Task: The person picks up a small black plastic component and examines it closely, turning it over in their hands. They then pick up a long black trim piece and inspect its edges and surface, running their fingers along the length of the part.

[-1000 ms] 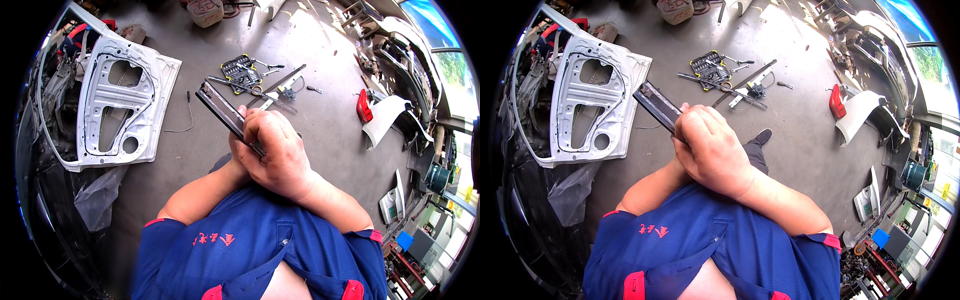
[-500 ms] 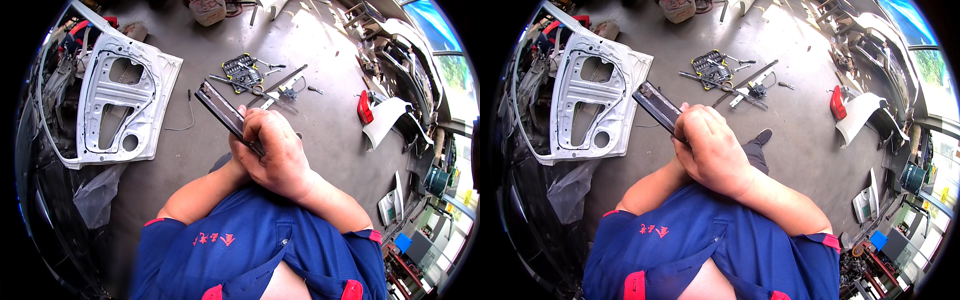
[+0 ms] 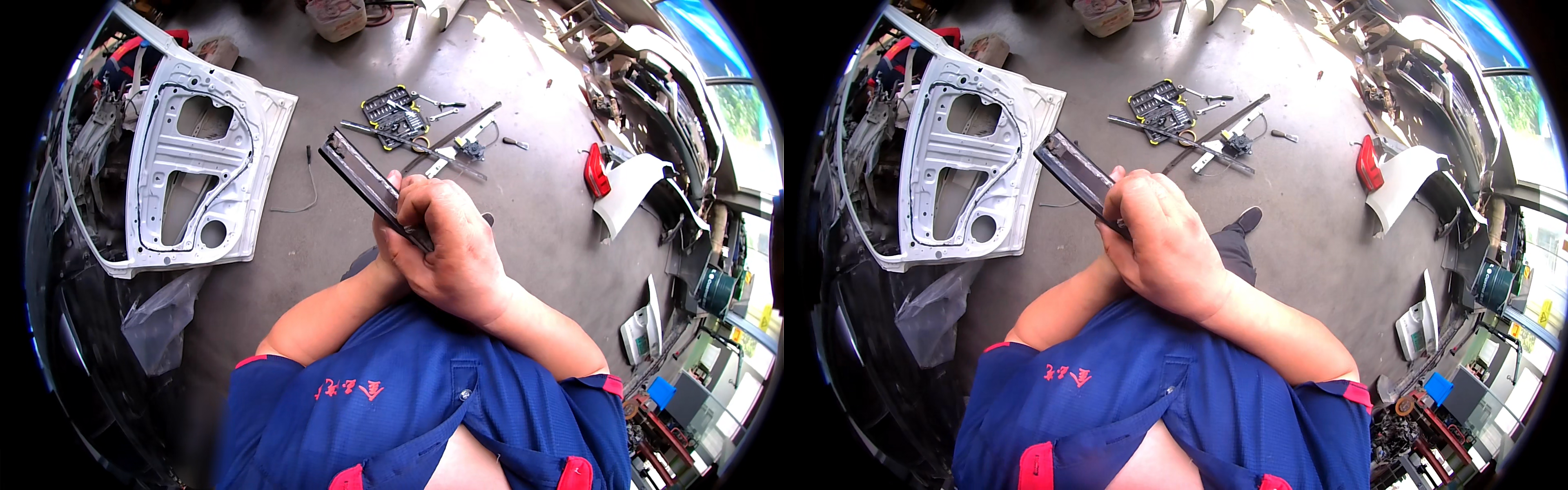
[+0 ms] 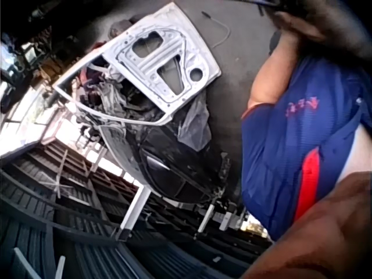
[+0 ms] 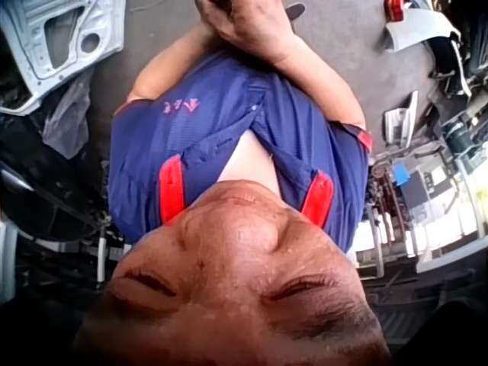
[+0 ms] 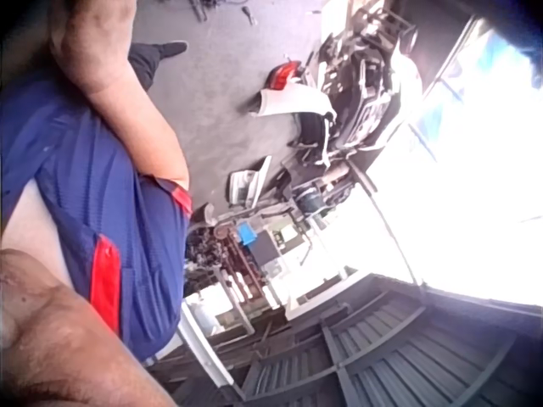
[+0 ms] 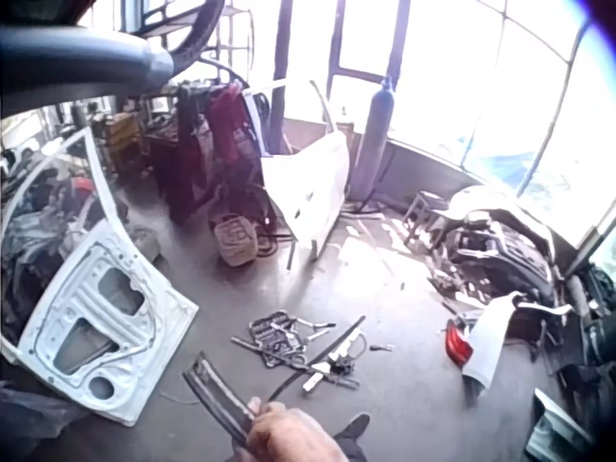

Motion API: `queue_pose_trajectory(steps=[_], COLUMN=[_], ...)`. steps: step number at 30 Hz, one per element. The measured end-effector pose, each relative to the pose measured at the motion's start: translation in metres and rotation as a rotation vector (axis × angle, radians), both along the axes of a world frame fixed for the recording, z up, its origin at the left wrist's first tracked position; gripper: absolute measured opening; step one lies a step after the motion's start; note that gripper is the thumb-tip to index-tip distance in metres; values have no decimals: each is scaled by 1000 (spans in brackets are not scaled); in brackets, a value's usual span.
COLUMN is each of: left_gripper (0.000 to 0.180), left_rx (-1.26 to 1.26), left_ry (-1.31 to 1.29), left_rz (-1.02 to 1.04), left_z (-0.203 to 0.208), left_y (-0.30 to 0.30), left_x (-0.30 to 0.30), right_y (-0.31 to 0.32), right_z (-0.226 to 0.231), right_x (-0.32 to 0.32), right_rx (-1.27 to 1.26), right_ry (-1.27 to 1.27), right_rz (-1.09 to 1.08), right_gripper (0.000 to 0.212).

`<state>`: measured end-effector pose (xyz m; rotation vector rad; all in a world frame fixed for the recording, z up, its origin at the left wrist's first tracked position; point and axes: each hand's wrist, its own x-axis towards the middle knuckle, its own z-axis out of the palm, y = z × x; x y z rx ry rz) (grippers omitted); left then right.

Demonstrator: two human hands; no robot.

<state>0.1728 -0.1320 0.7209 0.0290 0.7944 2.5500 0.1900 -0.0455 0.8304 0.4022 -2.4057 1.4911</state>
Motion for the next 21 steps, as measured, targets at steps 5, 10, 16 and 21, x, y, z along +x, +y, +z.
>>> queue_pose_trajectory(steps=[5,10,16,21], left_gripper=[46,47,47,48], left_rx=[35,57,551,336], left_ry=[-113,-116,-411,-138], left_rz=[-38,-42,-62,9], left_z=[2,2,16,-7], left_y=[-1,-3,5,14], left_x=[7,4,-3,2], right_y=[4,3,4,15], right_z=[0,3,0,10], right_x=[5,8,1,6], right_rx=[57,86,-34,83], right_ry=[-11,-55,140,-20], right_rz=[7,-13,-19,39], right_gripper=[27,28,29,28])
